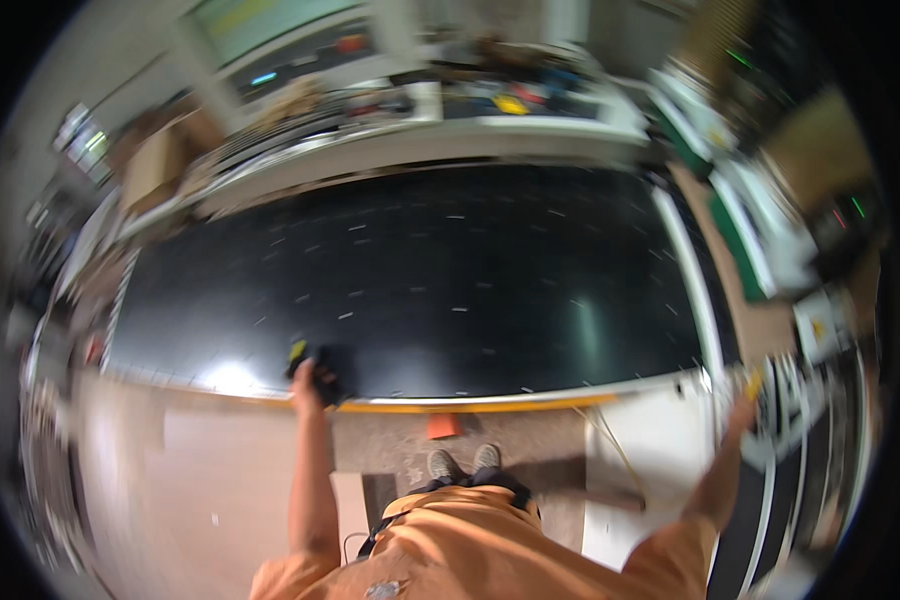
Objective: The person scans barcodes on large wood panels using a handheld barcode scanner, then places each panel onto a conveyor belt. They repeat this process for multiple panels, walking between the stack and the conveyor.
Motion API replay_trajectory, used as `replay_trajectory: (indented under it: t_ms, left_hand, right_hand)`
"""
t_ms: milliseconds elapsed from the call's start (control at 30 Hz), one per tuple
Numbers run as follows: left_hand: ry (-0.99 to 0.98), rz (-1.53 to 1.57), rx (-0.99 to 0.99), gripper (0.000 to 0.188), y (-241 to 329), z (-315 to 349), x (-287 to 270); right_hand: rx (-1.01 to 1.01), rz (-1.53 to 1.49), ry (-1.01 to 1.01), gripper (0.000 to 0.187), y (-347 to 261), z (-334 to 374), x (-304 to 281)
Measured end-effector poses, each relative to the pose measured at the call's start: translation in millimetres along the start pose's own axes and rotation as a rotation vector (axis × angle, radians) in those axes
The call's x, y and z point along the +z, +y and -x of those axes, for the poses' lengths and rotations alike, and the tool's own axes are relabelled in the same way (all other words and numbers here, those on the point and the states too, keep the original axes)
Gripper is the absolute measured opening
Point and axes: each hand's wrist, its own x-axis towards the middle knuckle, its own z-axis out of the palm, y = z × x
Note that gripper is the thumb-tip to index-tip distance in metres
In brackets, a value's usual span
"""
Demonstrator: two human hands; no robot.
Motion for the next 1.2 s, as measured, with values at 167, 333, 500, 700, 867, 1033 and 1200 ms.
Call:
replay_trajectory:
  t_ms: [167,333,500,700,867,1033,1200]
  left_hand:
    - [-0.001,-0.037,0.064,0.031,19,30,16]
    - [-0.066,-0.166,0.049,0.027,19,59,24]
    - [-0.154,-0.284,0.155,0.031,9,70,27]
    - [-0.068,-0.44,0.14,0.037,7,64,25]
    - [-0.062,-0.46,0.232,0.033,9,65,26]
    - [-0.028,-0.484,0.245,0.035,14,70,28]
    - [-0.032,-0.453,0.215,0.037,14,71,29]
  right_hand:
    - [0.762,-1.174,-0.524,0.039,5,-37,-15]
    - [0.709,-1.141,-0.507,0.036,-34,-103,-93]
    - [0.64,-1.151,-0.514,0.034,-69,-152,-121]
    - [0.59,-1.155,-0.512,0.031,-92,-186,-139]
    - [0.574,-1.149,-0.517,0.029,-98,-197,-153]
    - [0.567,-1.137,-0.514,0.028,-100,-205,-157]
    - [0.566,-1.127,-0.516,0.027,-97,-204,-156]
